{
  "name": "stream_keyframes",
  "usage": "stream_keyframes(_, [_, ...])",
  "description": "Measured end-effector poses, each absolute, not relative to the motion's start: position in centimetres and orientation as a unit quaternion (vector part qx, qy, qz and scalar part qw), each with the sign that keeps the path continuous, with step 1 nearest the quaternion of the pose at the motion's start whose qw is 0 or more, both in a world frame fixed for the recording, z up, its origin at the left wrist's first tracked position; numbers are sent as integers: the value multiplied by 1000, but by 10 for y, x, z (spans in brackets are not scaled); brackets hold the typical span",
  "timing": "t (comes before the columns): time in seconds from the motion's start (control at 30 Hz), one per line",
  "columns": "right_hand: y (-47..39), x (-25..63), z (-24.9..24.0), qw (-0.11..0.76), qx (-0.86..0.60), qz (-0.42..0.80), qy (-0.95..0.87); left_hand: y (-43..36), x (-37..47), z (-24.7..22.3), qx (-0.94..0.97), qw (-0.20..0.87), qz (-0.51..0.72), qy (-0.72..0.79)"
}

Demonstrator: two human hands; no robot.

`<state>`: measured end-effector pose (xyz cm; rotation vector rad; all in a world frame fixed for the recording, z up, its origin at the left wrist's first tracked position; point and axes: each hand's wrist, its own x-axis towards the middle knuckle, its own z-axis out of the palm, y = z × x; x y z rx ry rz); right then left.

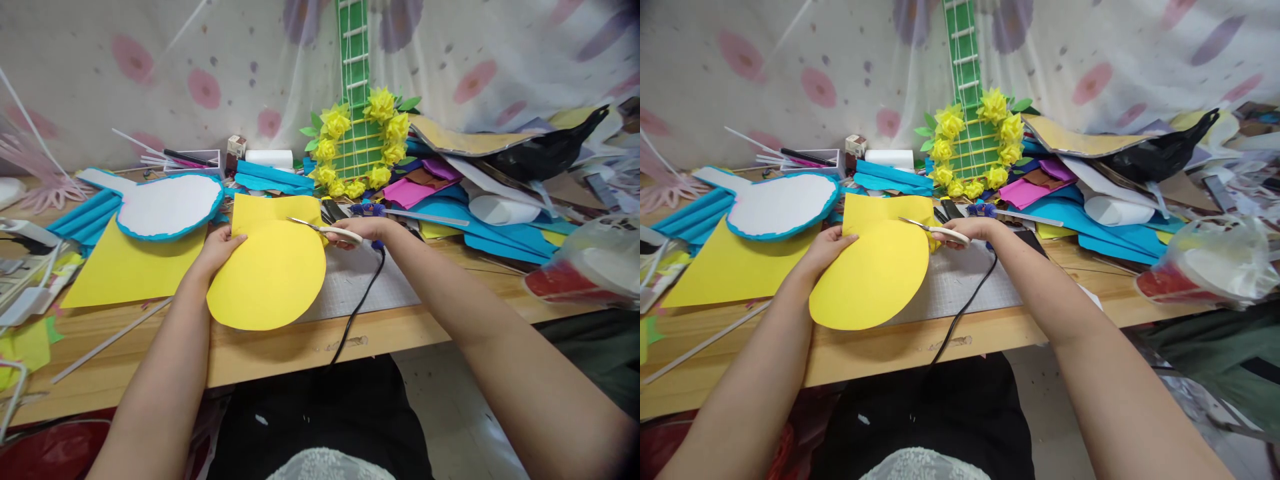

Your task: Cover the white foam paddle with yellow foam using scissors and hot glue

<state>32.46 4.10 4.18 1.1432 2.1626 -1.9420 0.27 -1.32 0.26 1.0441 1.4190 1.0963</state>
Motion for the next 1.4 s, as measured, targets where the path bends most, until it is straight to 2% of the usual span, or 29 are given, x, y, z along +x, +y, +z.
stream_keyframes(0.73, [54, 334, 32, 18, 376, -630, 680, -17, 6, 10, 436, 504, 445, 598])
stream_keyframes(1.4, [54, 315, 43, 64, 337, -612, 713, -16, 6, 8, 468, 508, 435, 579])
